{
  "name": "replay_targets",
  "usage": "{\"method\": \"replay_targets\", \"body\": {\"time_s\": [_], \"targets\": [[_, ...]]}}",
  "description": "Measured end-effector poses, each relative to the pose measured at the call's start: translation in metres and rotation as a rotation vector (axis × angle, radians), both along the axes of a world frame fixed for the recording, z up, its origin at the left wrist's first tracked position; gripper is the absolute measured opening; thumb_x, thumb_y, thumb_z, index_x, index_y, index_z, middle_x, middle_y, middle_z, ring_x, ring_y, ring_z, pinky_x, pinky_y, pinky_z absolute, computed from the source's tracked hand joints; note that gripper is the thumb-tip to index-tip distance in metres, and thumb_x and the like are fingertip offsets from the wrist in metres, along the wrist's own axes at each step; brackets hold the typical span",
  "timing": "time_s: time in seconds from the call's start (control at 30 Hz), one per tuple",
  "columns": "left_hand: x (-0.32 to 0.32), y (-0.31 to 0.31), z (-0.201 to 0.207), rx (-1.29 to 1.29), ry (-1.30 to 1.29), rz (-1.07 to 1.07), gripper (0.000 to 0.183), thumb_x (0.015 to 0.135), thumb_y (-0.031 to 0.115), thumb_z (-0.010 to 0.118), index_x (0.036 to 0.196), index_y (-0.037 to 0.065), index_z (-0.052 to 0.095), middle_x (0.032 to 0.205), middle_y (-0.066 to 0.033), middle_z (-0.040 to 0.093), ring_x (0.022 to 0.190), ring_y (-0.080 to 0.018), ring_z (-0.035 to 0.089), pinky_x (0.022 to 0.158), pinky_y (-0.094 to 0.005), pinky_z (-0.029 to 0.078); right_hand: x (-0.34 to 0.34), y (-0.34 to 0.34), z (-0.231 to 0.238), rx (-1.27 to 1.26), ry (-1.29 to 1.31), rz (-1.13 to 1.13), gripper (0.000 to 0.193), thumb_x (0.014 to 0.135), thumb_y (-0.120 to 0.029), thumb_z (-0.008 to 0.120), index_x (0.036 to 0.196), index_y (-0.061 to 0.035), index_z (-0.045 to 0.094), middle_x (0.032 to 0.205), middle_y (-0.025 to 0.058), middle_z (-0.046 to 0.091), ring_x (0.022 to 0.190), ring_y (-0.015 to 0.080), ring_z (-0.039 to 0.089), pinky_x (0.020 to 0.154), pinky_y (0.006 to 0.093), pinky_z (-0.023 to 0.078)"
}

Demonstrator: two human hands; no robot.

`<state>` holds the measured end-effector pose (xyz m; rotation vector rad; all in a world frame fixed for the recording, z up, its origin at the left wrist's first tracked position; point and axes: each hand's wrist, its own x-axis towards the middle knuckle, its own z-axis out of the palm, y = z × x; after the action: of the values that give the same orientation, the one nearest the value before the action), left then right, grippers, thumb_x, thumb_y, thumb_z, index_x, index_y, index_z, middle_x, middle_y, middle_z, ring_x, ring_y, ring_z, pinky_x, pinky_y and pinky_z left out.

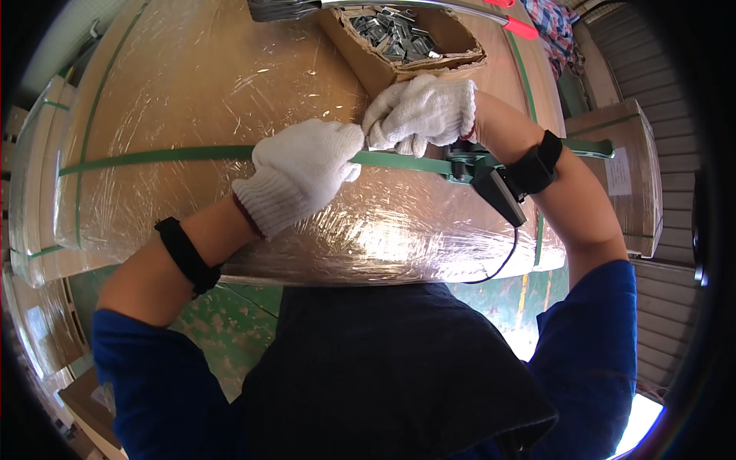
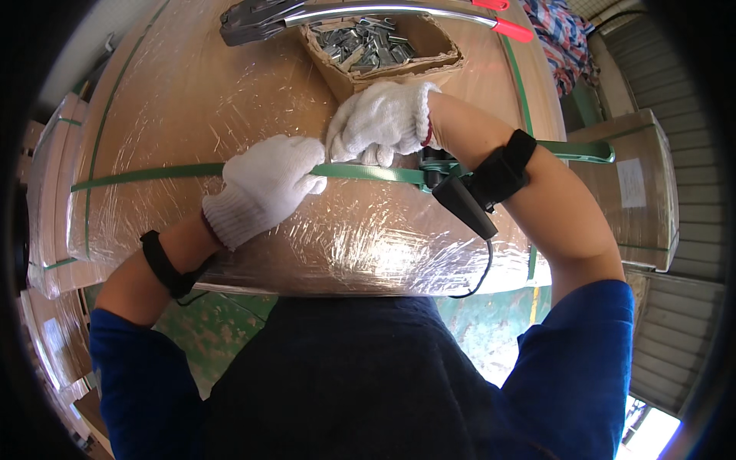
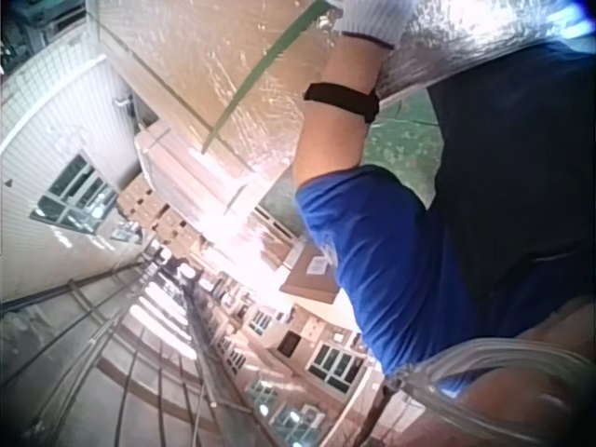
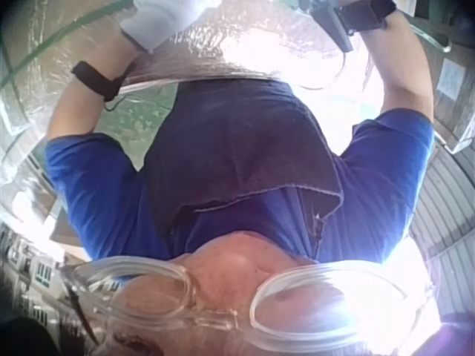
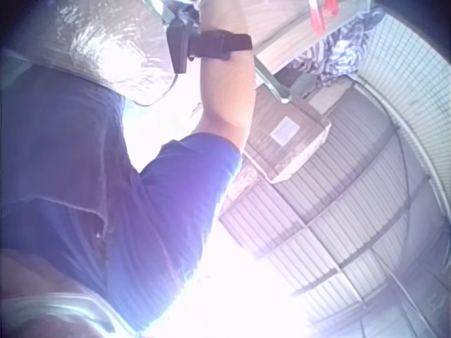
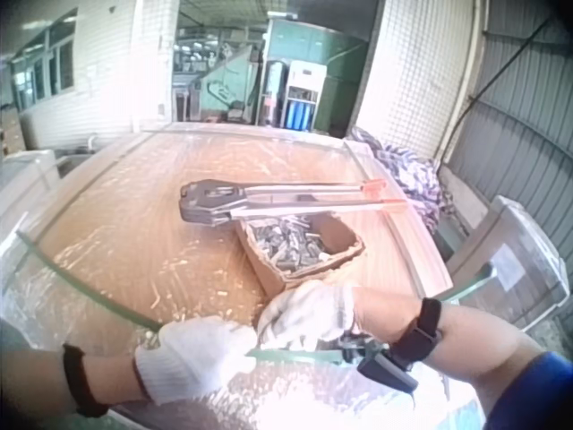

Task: The person secures a large box by wrapping a green strap around it, tightening the strap with a tensioner, and placing a metal seal onto the overlapping ends. They then use a sealer tool to crimp the seal and cut the excess strap with shears before repeating the process on another box.

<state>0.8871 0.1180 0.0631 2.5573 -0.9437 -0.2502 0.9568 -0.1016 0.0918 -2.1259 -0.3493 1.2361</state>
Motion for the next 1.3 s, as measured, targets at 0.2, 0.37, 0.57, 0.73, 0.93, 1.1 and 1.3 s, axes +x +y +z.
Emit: {"method": "replay_targets", "body": {"time_s": [0.2, 0.37, 0.57, 0.73, 0.93, 1.1, 1.3], "targets": [[0.000, 0.002, 0.000, -0.033, 0.001, -0.011, 0.017, 0.093, 0.020, 0.067, 0.095, 0.004, 0.062, 0.090, -0.0153, 0.070, 0.088, -0.0369, 0.070, 0.077, -0.0472, 0.056, 0.005, -0.008, -0.014, 0.276, 0.150, -0.100, 0.019, 0.093, -0.005, 0.063, 0.109, -0.0030, 0.074, 0.082, 0.0064, 0.065, 0.061, 0.0137, 0.055, 0.051, 0.0304, 0.044], [0.001, 0.000, -0.006, -0.040, -0.056, -0.043, 0.019, 0.092, 0.021, 0.069, 0.098, 0.004, 0.065, 0.092, -0.0153, 0.071, 0.088, -0.0367, 0.070, 0.076, -0.0474, 0.056, 0.007, 0.003, -0.018, -0.017, -0.033, 0.141, 0.027, 0.087, -0.021, 0.071, 0.108, -0.0054, 0.075, 0.085, 0.0029, 0.072, 0.069, 0.0126, 0.066, 0.057, 0.0250, 0.054], [0.004, 0.001, -0.001, 0.025, 0.002, -0.003, 0.022, 0.094, 0.027, 0.067, 0.100, 0.006, 0.065, 0.093, -0.0138, 0.071, 0.090, -0.0364, 0.070, 0.078, -0.0483, 0.055, -0.033, 0.024, 0.018, -0.173, -0.539, 0.326, 0.018, 0.085, -0.022, 0.070, 0.092, -0.0074, 0.075, 0.079, 0.0081, 0.070, 0.071, 0.0250, 0.065, 0.072, 0.0378, 0.052], [0.003, -0.004, 0.019, 0.197, 0.072, 0.051, 0.022, 0.095, 0.032, 0.064, 0.103, 0.012, 0.065, 0.094, -0.0131, 0.071, 0.092, -0.0374, 0.070, 0.076, -0.0510, 0.055, -0.060, 0.006, 0.008, -0.300, -0.814, 0.410, 0.012, 0.083, -0.015, 0.071, 0.093, -0.0108, 0.076, 0.089, 0.0067, 0.071, 0.083, 0.0279, 0.070, 0.076, 0.0396, 0.055], [0.008, -0.006, 0.028, 0.238, 0.206, 0.006, 0.031, 0.095, 0.038, 0.065, 0.112, 0.012, 0.065, 0.098, -0.0118, 0.072, 0.093, -0.0351, 0.072, 0.077, -0.0493, 0.056, -0.077, -0.019, 0.024, -0.222, -0.897, 0.351, 0.024, 0.087, -0.016, 0.068, 0.111, -0.0106, 0.073, 0.095, 0.0048, 0.074, 0.083, 0.0251, 0.073, 0.077, 0.0358, 0.059], [0.028, -0.009, 0.035, 0.246, 0.402, -0.030, 0.048, 0.094, 0.053, 0.062, 0.111, 0.009, 0.071, 0.103, -0.0161, 0.073, 0.095, -0.0355, 0.071, 0.082, -0.0479, 0.054, -0.033, -0.037, 0.112, -0.247, -1.280, 0.247, 0.014, 0.089, -0.022, 0.066, 0.100, -0.0127, 0.070, 0.087, 0.0108, 0.071, 0.081, 0.0330, 0.070, 0.073, 0.0419, 0.056], [0.028, -0.014, 0.024, 0.249, 0.351, 0.005, 0.061, 0.097, 0.063, 0.053, 0.098, 0.005, 0.072, 0.094, -0.0186, 0.072, 0.091, -0.0398, 0.069, 0.080, -0.0494, 0.052, 0.062, 0.011, 0.050, -0.770, -1.041, 0.304, 0.029, 0.084, -0.009, 0.072, 0.112, -0.0027, 0.074, 0.103, 0.0175, 0.076, 0.099, 0.0343, 0.075, 0.082, 0.0482, 0.060]]}}
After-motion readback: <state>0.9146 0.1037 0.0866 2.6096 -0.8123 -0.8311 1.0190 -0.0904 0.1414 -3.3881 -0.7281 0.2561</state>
